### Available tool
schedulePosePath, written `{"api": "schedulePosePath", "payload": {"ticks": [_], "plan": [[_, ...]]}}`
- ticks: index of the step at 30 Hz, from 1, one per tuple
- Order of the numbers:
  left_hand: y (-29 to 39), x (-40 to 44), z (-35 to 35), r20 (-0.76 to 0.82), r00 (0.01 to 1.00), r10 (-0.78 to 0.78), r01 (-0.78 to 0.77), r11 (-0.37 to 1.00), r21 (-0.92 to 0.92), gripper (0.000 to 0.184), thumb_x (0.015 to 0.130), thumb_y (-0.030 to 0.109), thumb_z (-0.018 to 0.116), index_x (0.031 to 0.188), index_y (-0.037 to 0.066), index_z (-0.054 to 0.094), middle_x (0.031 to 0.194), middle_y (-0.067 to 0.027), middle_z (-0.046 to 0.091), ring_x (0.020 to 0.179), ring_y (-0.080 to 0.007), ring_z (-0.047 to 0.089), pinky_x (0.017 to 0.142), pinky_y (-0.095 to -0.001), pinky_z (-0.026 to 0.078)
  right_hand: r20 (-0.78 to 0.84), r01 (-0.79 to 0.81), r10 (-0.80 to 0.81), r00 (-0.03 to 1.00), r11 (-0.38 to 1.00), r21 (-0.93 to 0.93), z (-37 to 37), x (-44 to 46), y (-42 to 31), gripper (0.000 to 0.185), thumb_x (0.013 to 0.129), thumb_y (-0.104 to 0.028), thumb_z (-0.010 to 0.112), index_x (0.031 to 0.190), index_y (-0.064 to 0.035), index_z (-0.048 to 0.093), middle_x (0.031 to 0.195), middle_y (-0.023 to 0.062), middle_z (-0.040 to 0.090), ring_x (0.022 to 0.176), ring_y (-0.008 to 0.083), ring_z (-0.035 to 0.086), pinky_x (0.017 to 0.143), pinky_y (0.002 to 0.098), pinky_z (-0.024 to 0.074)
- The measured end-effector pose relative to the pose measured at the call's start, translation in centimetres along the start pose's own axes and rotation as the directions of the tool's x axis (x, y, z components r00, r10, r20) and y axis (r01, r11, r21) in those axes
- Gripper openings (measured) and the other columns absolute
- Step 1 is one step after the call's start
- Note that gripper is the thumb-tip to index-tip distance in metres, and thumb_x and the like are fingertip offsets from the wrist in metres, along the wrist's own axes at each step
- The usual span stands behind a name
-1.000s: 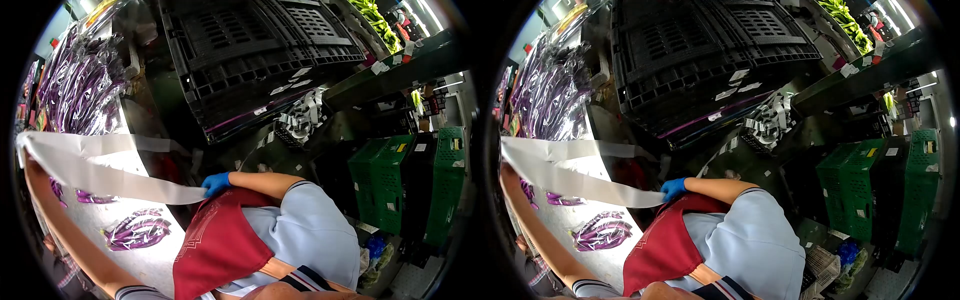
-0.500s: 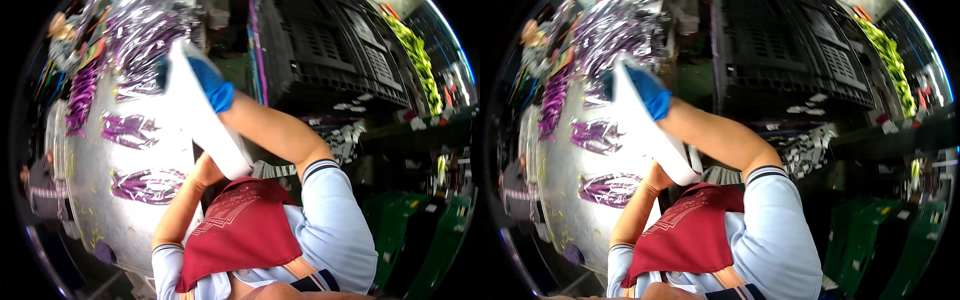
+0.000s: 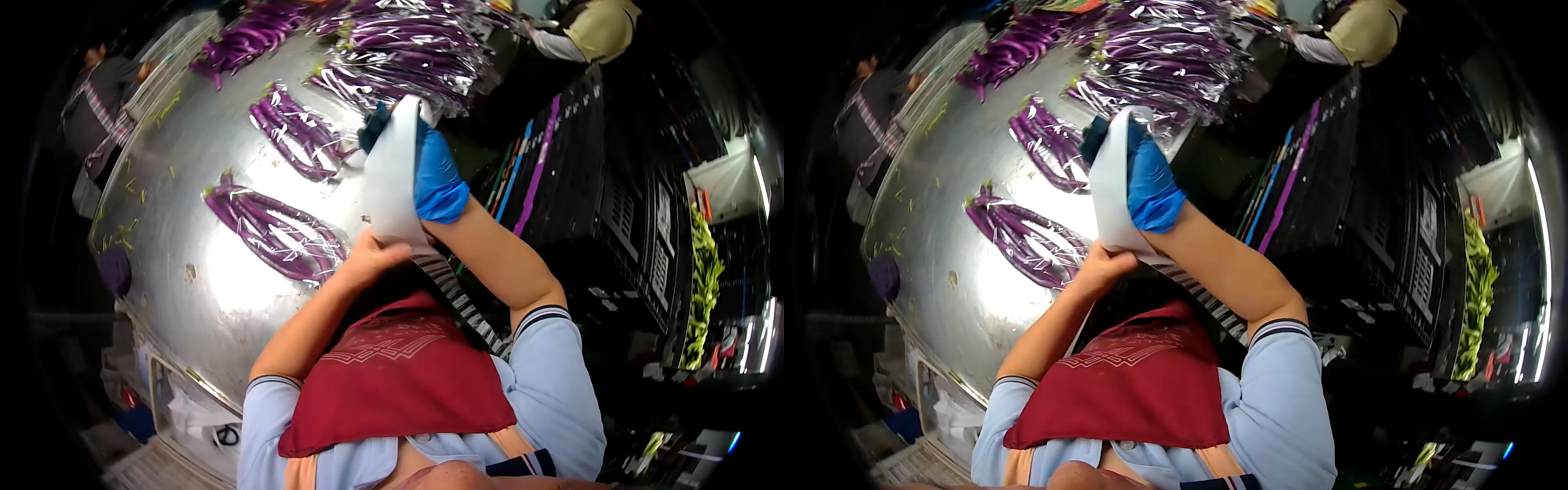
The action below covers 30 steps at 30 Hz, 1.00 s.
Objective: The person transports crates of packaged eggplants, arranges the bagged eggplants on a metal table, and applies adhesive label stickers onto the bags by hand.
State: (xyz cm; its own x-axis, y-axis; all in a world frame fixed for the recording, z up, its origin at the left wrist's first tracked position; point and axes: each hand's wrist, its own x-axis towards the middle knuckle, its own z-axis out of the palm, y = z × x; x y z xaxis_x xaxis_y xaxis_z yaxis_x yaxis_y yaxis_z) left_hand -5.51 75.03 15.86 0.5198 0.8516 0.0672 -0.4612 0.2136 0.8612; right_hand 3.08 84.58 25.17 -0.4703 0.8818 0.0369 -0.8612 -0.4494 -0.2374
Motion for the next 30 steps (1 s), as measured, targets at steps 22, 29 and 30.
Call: {"api": "schedulePosePath", "payload": {"ticks": [22,29,30], "plan": [[-1.5,-9.9,-2.7,-0.406,0.837,-0.366,0.218,0.904,-0.367,0.021,0.077,0.008,0.061,0.095,-0.001,0.057,0.089,-0.0079,0.061,0.078,-0.0144,0.059,0.071,-0.0267,0.048,-0.554,-0.815,0.617,0.559,0.284,-0.505,-7.8,-3.3,3.1,0.045,0.084,-0.04,0.049,0.094,0.0029,0.059,0.086,0.0122,0.062,0.077,0.0194,0.06,0.072,0.0303,0.0472],[-1.6,-11.0,-1.8,-0.282,0.939,-0.198,0.113,0.95,-0.291,0.027,0.079,0.007,0.059,0.105,-0.002,0.053,0.101,-0.0079,0.059,0.09,-0.0129,0.056,0.08,-0.0259,0.044,-0.419,-0.656,0.513,0.749,0.486,-0.578,-7.4,-1.4,4.0,0.027,0.08,-0.01,0.054,0.102,0.0065,0.053,0.092,0.0129,0.061,0.082,0.0206,0.061,0.076,0.0308,0.049],[-1.9,-11.3,-1.7,-0.246,0.944,-0.219,0.133,0.936,-0.325,0.028,0.079,0.007,0.058,0.105,-0.002,0.053,0.103,-0.0084,0.058,0.091,-0.013,0.056,0.081,-0.0257,0.044,-0.421,-0.663,0.518,0.745,0.503,-0.555,-8.2,-1.1,3.6,0.027,0.08,-0.011,0.054,0.102,0.0064,0.053,0.091,0.0133,0.061,0.082,0.0209,0.061,0.076,0.0311,0.0491]]}}
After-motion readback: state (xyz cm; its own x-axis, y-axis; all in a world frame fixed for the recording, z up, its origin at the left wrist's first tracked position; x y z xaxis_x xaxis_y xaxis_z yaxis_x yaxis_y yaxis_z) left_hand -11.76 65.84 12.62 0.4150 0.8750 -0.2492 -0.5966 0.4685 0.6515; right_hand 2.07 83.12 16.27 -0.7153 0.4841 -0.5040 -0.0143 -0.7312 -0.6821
